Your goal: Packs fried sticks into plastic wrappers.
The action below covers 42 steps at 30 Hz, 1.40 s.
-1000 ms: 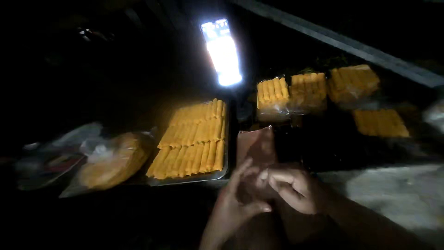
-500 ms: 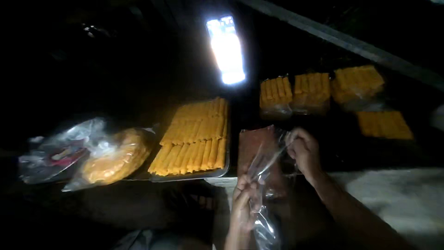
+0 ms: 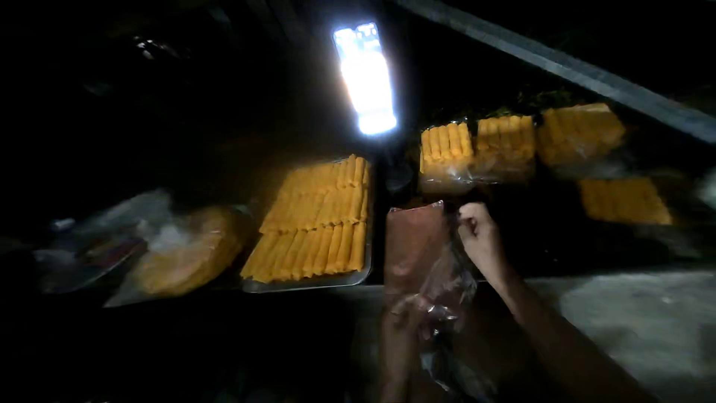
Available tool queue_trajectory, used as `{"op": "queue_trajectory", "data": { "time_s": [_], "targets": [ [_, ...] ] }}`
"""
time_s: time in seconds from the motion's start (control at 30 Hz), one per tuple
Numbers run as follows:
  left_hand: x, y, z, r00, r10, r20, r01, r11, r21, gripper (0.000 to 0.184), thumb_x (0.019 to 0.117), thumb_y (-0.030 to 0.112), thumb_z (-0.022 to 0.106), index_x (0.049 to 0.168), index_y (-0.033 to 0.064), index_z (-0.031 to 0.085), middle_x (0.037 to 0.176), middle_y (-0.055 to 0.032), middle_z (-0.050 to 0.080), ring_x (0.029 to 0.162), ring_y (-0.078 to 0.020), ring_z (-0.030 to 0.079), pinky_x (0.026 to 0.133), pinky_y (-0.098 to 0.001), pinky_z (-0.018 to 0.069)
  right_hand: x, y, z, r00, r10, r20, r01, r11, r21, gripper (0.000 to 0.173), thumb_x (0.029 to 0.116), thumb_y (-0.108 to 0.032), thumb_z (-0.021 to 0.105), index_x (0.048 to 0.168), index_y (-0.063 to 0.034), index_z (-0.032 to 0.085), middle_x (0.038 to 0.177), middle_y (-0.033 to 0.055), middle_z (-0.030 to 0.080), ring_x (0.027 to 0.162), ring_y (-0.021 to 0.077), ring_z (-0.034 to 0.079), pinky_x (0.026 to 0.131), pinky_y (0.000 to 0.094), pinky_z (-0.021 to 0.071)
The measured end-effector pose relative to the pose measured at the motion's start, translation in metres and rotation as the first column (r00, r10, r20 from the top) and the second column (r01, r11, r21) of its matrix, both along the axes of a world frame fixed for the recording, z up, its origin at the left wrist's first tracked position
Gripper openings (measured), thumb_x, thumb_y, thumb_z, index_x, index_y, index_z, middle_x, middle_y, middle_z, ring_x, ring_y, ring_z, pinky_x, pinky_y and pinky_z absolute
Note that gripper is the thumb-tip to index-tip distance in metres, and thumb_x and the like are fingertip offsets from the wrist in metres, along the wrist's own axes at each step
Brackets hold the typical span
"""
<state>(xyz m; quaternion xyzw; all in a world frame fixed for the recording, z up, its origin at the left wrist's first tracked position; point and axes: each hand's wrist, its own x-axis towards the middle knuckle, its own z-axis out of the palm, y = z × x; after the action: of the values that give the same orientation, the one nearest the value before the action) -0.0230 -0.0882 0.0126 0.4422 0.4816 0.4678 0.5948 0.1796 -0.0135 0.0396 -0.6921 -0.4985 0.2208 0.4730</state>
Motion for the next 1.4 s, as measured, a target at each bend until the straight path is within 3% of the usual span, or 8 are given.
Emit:
{"op": "queue_trajectory", "data": {
  "time_s": [0.1, 0.3, 0.37, 0.47, 0.67, 0.8, 1.0, 1.4],
  "targets": [
    [0.002, 0.002, 0.008, 0.996, 0.081, -0.031, -0.078, 0.994, 0.078, 0.01, 0.0913, -0.002, 0.062, 0.09, 0.0066, 0.066, 0.067, 0.0051, 0.066, 0.047, 0.0003, 0.055, 0.044, -0.0162, 0.0482, -0.001, -0.016, 0.001, 0.993, -0.028, 0.112, 0.013, 0.991, 0.131, 0.037, 0.0938, -0.005, 0.059, 0.129, 0.008, 0.055, 0.115, 0.0258, 0.065, 0.094, 0.0339, 0.067, 0.082, 0.0474, 0.057],
    [0.001, 0.009, 0.005, 0.975, -0.013, -0.222, 0.044, 0.99, 0.135, 0.008, 0.0889, 0.011, 0.069, 0.082, 0.0103, 0.066, 0.066, 0.007, 0.065, 0.051, -0.0006, 0.058, 0.048, -0.0193, 0.0518, -0.023, -0.075, 0.012, 0.869, 0.482, -0.109, -0.484, 0.875, 0.011, 0.039, 0.0871, -0.033, 0.08, 0.106, -0.001, 0.068, 0.093, 0.0104, 0.07, 0.081, 0.0129, 0.066, 0.073, 0.03, 0.0576],
    [0.002, 0.01, -0.002, 0.969, -0.033, -0.243, 0.087, 0.972, 0.217, 0.013, 0.0913, 0.019, 0.069, 0.08, 0.0117, 0.07, 0.067, 0.0097, 0.065, 0.054, 0.0011, 0.059, 0.051, -0.0193, 0.053, -0.026, -0.077, 0.013, 0.814, 0.543, -0.207, -0.569, 0.817, -0.093, 0.043, 0.0822, -0.029, 0.084, 0.109, 0.001, 0.069, 0.096, 0.0126, 0.071, 0.085, 0.0172, 0.068, 0.079, 0.0361, 0.0587],
    [0.002, 0.01, -0.004, 0.933, 0.038, -0.358, 0.085, 0.943, 0.322, 0.024, 0.0929, 0.028, 0.068, 0.075, 0.0123, 0.071, 0.066, 0.0112, 0.064, 0.057, 0.0036, 0.059, 0.055, -0.0193, 0.0524, -0.023, -0.071, 0.017, 0.751, 0.568, -0.336, -0.64, 0.751, -0.162, 0.026, 0.0883, -0.018, 0.078, 0.098, 0.0029, 0.067, 0.083, 0.0068, 0.067, 0.064, 0.007, 0.06, 0.06, 0.0243, 0.0532],
    [-0.01, 0.011, -0.001, 0.774, 0.265, -0.575, 0.11, 0.838, 0.535, 0.018, 0.0874, 0.011, 0.067, 0.074, -0.0015, 0.068, 0.074, -0.0038, 0.067, 0.067, -0.0029, 0.063, 0.064, -0.0204, 0.055, -0.011, -0.054, 0.009, 0.916, 0.4, 0.021, -0.401, 0.916, 0.017, 0.013, 0.0913, -0.011, 0.067, 0.09, 0.0024, 0.068, 0.084, 0.0119, 0.067, 0.076, 0.0161, 0.064, 0.071, 0.0327, 0.0552],
    [-0.001, 0.004, 0.015, 0.487, 0.494, -0.72, 0.152, 0.764, 0.627, 0.05, 0.084, 0.017, 0.079, 0.124, -0.0081, 0.062, 0.112, -0.0298, 0.064, 0.075, -0.0333, 0.069, 0.062, -0.0456, 0.059, -0.022, -0.055, 0.018, 0.854, 0.422, 0.305, -0.458, 0.887, 0.054, 0.008, 0.0881, -0.005, 0.068, 0.093, 0.0017, 0.071, 0.092, 0.0174, 0.071, 0.089, 0.031, 0.071, 0.082, 0.0464, 0.059],
    [-0.002, 0.021, 0.017, 0.381, 0.598, -0.705, 0.366, 0.603, 0.709, 0.01, 0.0857, 0.009, 0.072, 0.091, 0.0037, 0.078, 0.096, -0.0184, 0.073, 0.082, -0.0331, 0.073, 0.063, -0.0443, 0.0606, -0.037, -0.054, 0.022, 0.751, 0.419, 0.511, -0.523, 0.849, 0.073, 0.014, 0.0862, -0.004, 0.07, 0.1, -0.0029, 0.073, 0.097, 0.0143, 0.073, 0.1, 0.0352, 0.07, 0.092, 0.0504, 0.0558],
    [0.004, 0.038, 0.019, 0.288, 0.44, -0.851, 0.249, 0.823, 0.51, 0.026, 0.0904, 0.01, 0.07, 0.109, -0.0071, 0.068, 0.096, -0.0236, 0.071, 0.074, -0.0389, 0.073, 0.06, -0.0546, 0.0584, -0.029, -0.045, 0.015, 0.746, 0.366, 0.556, -0.413, 0.91, -0.045, 0.019, 0.0867, -0.001, 0.071, 0.105, 0.0001, 0.071, 0.108, 0.0208, 0.071, 0.106, 0.0413, 0.068, 0.088, 0.0558, 0.0561]
  ]
}}
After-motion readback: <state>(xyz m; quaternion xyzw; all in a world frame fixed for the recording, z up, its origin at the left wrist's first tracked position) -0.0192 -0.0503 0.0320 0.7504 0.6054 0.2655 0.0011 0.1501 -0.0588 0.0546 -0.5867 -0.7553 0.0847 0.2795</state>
